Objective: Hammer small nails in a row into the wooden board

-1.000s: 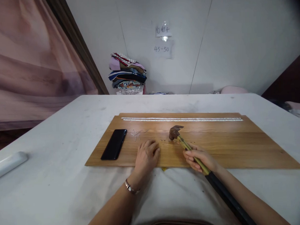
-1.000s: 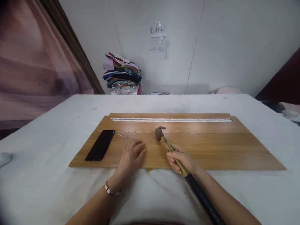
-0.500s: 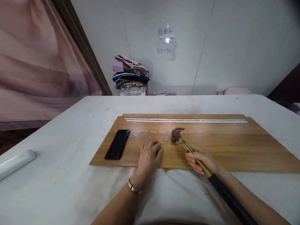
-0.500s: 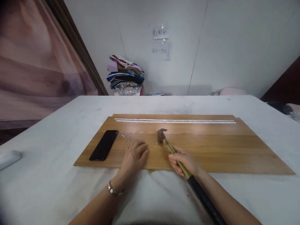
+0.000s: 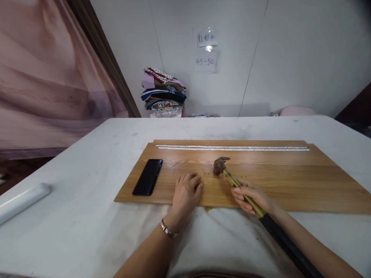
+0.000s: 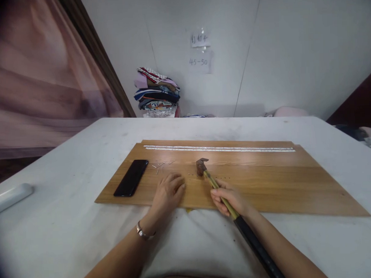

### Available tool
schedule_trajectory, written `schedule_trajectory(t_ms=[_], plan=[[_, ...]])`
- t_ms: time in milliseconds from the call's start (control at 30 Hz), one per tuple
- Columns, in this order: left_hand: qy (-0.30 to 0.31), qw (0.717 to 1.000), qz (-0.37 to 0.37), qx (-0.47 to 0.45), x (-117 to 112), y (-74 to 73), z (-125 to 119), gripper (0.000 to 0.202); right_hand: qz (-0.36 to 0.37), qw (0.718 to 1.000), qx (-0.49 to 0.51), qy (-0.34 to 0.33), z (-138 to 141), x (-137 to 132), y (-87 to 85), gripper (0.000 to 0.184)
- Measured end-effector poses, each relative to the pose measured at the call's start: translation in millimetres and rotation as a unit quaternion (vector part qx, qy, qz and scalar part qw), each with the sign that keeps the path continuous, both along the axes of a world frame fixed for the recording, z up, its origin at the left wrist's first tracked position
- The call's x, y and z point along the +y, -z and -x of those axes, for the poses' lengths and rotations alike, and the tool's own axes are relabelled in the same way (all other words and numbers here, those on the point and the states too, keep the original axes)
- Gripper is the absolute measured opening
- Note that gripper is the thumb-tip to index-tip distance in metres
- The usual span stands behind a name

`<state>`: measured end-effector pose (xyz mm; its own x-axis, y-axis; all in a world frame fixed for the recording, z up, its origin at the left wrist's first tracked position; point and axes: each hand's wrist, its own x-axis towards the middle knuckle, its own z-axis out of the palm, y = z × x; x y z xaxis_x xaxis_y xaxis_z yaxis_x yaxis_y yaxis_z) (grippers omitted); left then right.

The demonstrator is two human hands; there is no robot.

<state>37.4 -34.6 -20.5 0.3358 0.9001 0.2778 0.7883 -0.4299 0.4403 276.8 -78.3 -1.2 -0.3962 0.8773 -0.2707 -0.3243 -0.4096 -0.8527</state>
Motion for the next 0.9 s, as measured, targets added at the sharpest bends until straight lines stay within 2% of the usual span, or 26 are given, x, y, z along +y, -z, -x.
schedule_trajectory(t_ms=[300, 467, 633, 900], plan=[[0.001, 1.0, -0.008, 0.0, 1.8, 3.7, 0.9, 0.018, -0.019, 1.0, 0.003, 0.006, 1.0, -2.2, -8.8, 0.026], [0.002, 1.0, -0.015, -0.003, 2.3, 4.4, 1.8, 0.018, -0.008, 1.0, -0.003, 0.002, 1.3, -1.8, -3.9, 0.023], [0.003, 1.0, -0.015, -0.003, 2.7, 5.3, 1.4, 0.019, 0.0, 1.0, -0.001, 0.001, 0.0, -1.4, -0.2, 0.024], [0.003, 1.0, -0.012, -0.004, 1.6, 4.0, 1.2, 0.019, -0.007, 1.0, -0.003, 0.011, 0.4, -3.1, -5.9, 0.03]])
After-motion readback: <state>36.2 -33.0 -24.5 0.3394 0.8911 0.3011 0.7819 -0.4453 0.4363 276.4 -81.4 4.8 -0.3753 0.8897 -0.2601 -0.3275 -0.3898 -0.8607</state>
